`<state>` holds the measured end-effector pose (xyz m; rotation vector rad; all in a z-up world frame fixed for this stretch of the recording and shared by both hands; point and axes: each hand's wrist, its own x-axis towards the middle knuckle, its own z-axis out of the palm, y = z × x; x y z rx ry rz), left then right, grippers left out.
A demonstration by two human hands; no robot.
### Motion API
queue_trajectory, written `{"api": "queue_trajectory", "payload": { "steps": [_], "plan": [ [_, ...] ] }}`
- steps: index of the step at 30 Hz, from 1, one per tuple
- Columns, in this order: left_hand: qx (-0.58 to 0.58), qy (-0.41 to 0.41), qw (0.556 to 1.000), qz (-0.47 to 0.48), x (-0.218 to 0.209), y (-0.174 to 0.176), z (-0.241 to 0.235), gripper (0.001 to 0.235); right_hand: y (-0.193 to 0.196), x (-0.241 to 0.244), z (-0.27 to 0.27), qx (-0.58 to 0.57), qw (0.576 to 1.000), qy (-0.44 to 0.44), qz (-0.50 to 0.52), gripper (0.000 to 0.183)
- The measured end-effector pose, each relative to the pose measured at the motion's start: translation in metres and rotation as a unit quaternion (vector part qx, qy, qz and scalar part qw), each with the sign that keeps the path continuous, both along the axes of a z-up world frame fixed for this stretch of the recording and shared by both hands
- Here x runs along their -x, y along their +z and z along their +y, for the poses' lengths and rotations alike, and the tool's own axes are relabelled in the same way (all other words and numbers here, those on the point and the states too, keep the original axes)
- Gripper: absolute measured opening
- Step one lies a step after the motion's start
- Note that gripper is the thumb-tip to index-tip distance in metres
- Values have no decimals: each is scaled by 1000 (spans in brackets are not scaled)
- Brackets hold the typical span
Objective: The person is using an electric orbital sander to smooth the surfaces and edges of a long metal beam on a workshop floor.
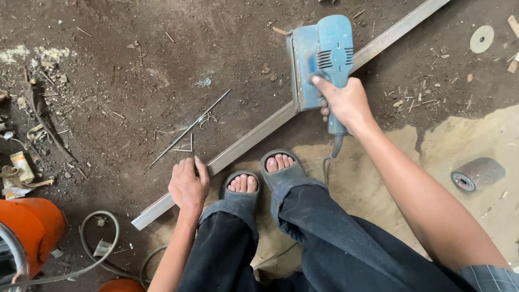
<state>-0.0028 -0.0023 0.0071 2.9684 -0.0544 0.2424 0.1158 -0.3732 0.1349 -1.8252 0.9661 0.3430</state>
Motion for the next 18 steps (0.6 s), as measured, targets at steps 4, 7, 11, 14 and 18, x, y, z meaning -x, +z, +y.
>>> {"api": "queue_trajectory", "payload": {
  "steps": [4,7,11,14,18],
  "plan": [
    [4,-1,1000,-6,1,-1,1,28,-3,-3,-6,7,1000,-10,-10,34],
    [3,1,1000,-12,-3,1,-2,28,-3,-4,5,35,999,-37,-11,38],
    [-5,6,1000,-5,2,-4,0,28,4,10,48,4,998,-44,45,47],
    [1,6,1000,-7,0,-8,2,28,21,13,82,-21,996,-4,81,49],
    [11,8,1000,-4,2,-12,4,28,38,10,117,-55,990,70,114,53]
  ]
}}
